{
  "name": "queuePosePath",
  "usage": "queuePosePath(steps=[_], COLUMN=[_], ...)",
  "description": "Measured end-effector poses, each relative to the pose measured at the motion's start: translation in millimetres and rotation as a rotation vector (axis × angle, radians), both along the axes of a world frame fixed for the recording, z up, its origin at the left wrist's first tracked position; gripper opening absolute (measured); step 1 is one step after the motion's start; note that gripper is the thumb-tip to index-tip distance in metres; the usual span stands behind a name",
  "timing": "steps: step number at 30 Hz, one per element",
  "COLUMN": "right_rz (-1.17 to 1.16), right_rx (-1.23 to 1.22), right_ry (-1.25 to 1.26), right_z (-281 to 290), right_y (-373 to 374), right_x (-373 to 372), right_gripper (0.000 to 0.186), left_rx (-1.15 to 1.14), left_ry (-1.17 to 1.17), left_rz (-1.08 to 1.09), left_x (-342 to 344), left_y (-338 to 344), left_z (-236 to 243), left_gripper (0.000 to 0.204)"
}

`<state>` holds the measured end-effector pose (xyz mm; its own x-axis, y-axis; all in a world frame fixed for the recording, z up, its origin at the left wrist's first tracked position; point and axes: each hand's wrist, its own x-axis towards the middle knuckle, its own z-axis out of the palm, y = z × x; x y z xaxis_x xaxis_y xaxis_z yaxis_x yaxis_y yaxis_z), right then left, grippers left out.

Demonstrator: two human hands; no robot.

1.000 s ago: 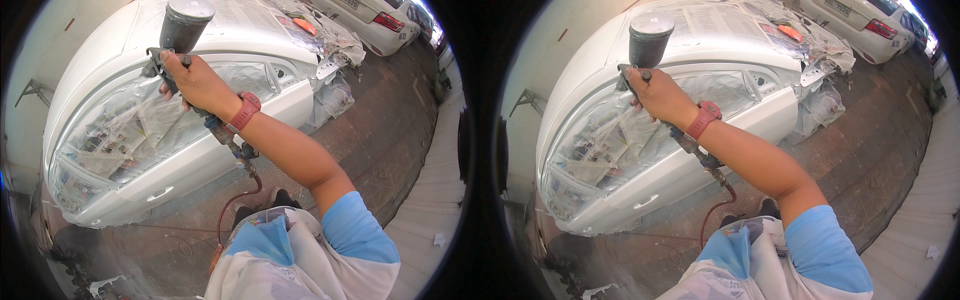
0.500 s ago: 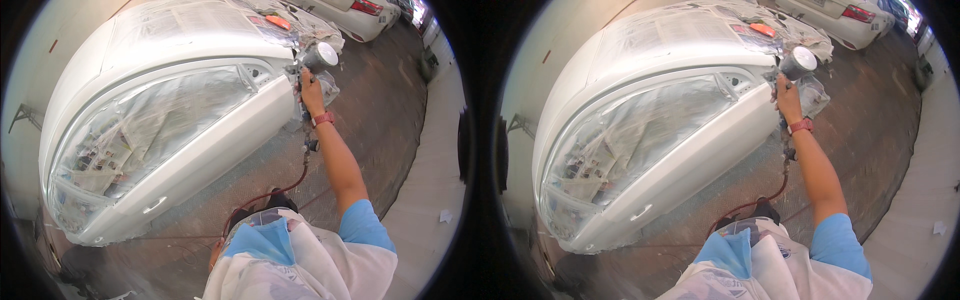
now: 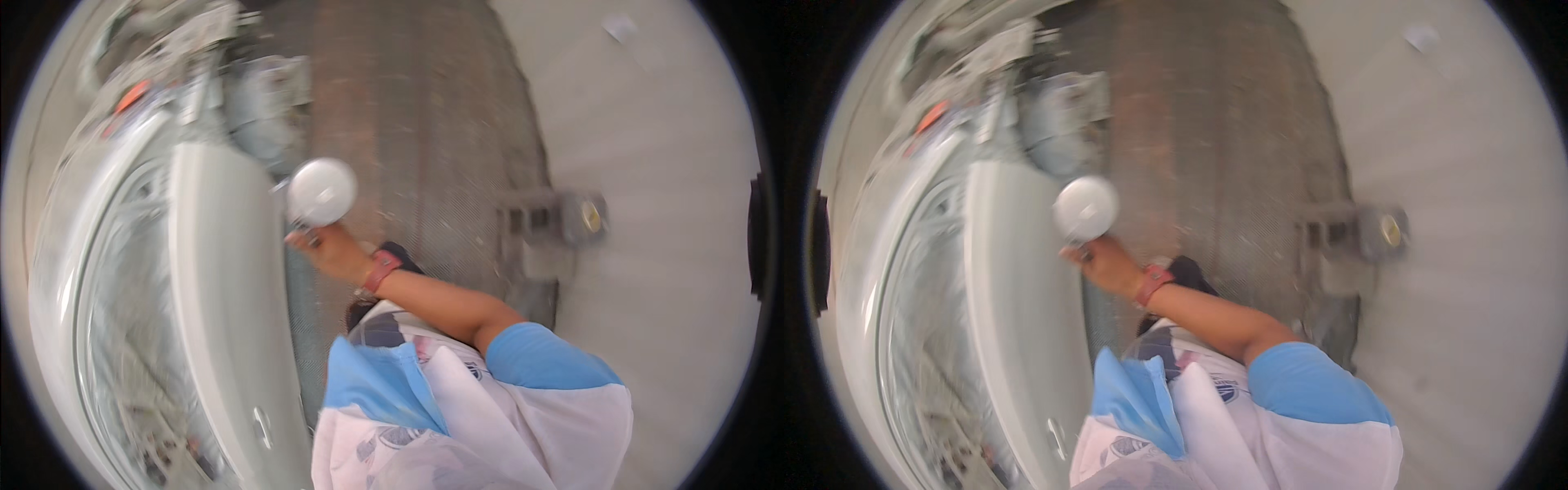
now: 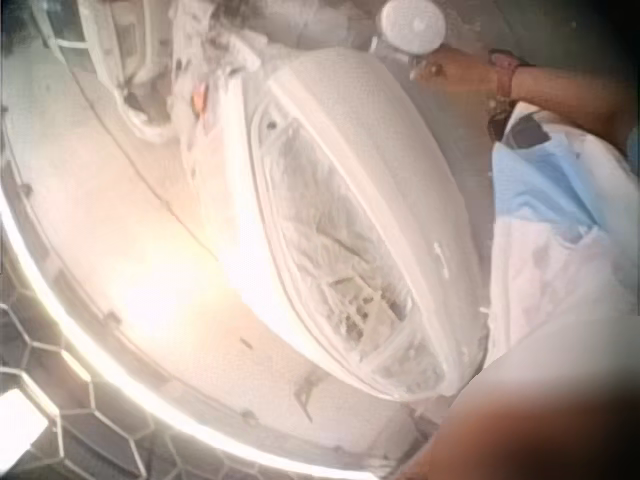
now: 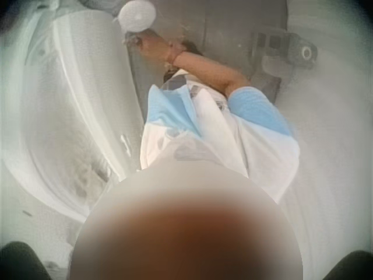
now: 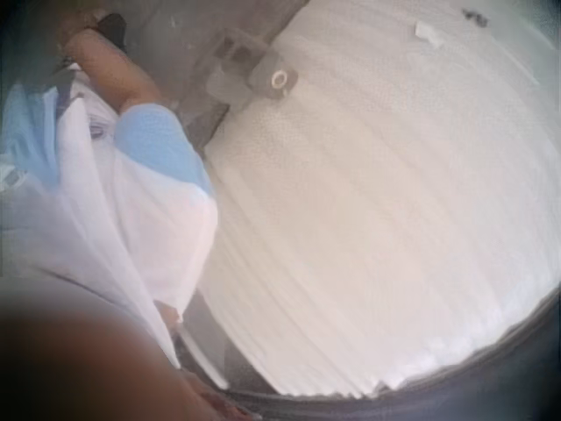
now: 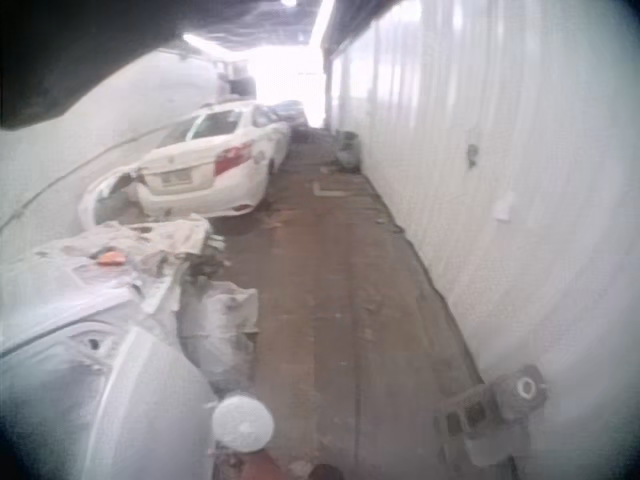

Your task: The person uses a spray gun to apply white paint to a car door, moving the gun in smooth horizontal passes. They pause to wipe the surface with a cloth and later walk to a cluttered area to pick up a small item.

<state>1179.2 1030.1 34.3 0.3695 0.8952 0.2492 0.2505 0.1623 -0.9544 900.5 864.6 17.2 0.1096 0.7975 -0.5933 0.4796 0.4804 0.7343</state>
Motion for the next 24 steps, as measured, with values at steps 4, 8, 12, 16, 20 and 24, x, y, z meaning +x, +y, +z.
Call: queuePosePath(steps=[4,8,12,16,20,24], right_rz=[0.168,0.219,0.246,0.379,0.347,-0.1], right_rx=[-0.12,-0.158,-0.151,-0.246,-0.311,-0.757], right_ry=[0.063,0.035,-0.05,-0.256,-0.371,-0.271], right_z=[4.8,14.9,40.6,52.2,-0.5,-87.6], right_y=[-110.9,-189.6,-251.8,-308.4,-401.9,-500.2], right_x=[-9.1,-15.5,-11.6,22.7,104.7,258.0], right_gripper=[0.055,0.079,0.098,0.104,0.089,0.077], left_rx=[0.207,0.517,0.334,0.422,0.291,0.338], left_ry=[-0.06,-0.332,-0.111,-0.12,-0.296,-0.105], left_rz=[-0.275,-0.381,-0.564,-0.454,-0.063,0.056], left_x=[48.1,90.4,99.2,125.0,149.3,165.6], left_y=[9.2,-8.9,-46.8,-91.5,-125.4,-145.7], left_z=[12.2,-0.7,-12.5,-25.9,-14.6,17.2], left_gripper=[0.061,0.059,0.054,0.046,0.032,0.017])
